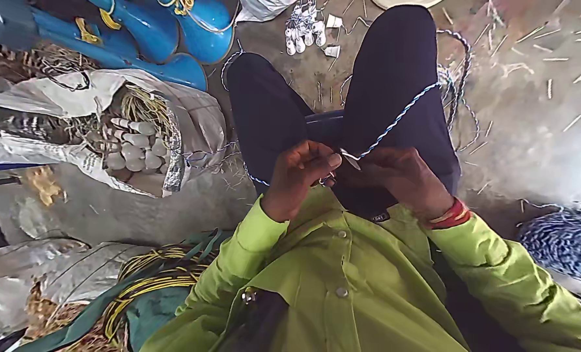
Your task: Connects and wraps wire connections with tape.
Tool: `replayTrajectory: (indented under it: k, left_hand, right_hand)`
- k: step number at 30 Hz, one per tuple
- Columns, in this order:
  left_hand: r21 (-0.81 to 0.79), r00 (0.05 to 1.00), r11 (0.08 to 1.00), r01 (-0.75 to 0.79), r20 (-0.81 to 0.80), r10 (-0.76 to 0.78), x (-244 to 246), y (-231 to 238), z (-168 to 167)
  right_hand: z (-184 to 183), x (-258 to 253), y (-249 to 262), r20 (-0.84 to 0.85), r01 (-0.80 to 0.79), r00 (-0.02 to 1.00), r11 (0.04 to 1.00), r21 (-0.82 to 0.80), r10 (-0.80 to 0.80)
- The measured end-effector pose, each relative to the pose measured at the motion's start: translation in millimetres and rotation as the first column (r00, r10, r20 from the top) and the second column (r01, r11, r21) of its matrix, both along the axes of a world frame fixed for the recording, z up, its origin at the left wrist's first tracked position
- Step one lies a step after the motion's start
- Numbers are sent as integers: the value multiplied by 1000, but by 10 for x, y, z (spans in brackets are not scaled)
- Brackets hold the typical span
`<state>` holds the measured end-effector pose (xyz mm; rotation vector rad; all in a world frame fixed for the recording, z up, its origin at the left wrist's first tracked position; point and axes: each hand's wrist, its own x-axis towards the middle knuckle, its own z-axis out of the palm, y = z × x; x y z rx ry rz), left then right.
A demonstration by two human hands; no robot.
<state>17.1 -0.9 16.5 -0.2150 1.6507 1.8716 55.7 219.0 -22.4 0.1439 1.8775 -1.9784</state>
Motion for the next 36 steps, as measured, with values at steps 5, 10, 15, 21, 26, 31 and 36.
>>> replayTrajectory:
  k: [5, 10, 15, 21, 26, 31, 36]
  left_hand:
    - [178, 947, 984, 11, 314, -67, -64, -14, -51]
    - [190, 970, 982, -8, 241, -38, -1, 30, -41]
    - [106, 988, 993, 52, 140, -67, 14, 63, -45]
    - [86, 989, 986, 142, 40, -146, 53, 79, -70]
    - [-150, 846, 956, 252, -446, -293, 40, 20, -85]
    - [-245, 686, 894, 376, -574, -446, 15, -38, -104]
    - [-429, 406, 901, 64, -814, -416, 123, 67, -198]
  right_hand:
    - [56, -87, 65, 58, -66, 996, 998, 2, 66]
    - [160, -58, 219, 28, -108, 994, 944, 313, 104]
    - [231, -19, 377, -638, 128, 721, 853, 506, 271]
    - [73, -65, 212, -837, 92, 444, 913, 398, 320]
    - [17, 150, 52, -616, 165, 787, 948, 272, 40]
    - [62, 170, -50, -288, 143, 953, 979, 146, -96]
    - [159, 67, -17, -34, 109, 994, 978, 178, -105]
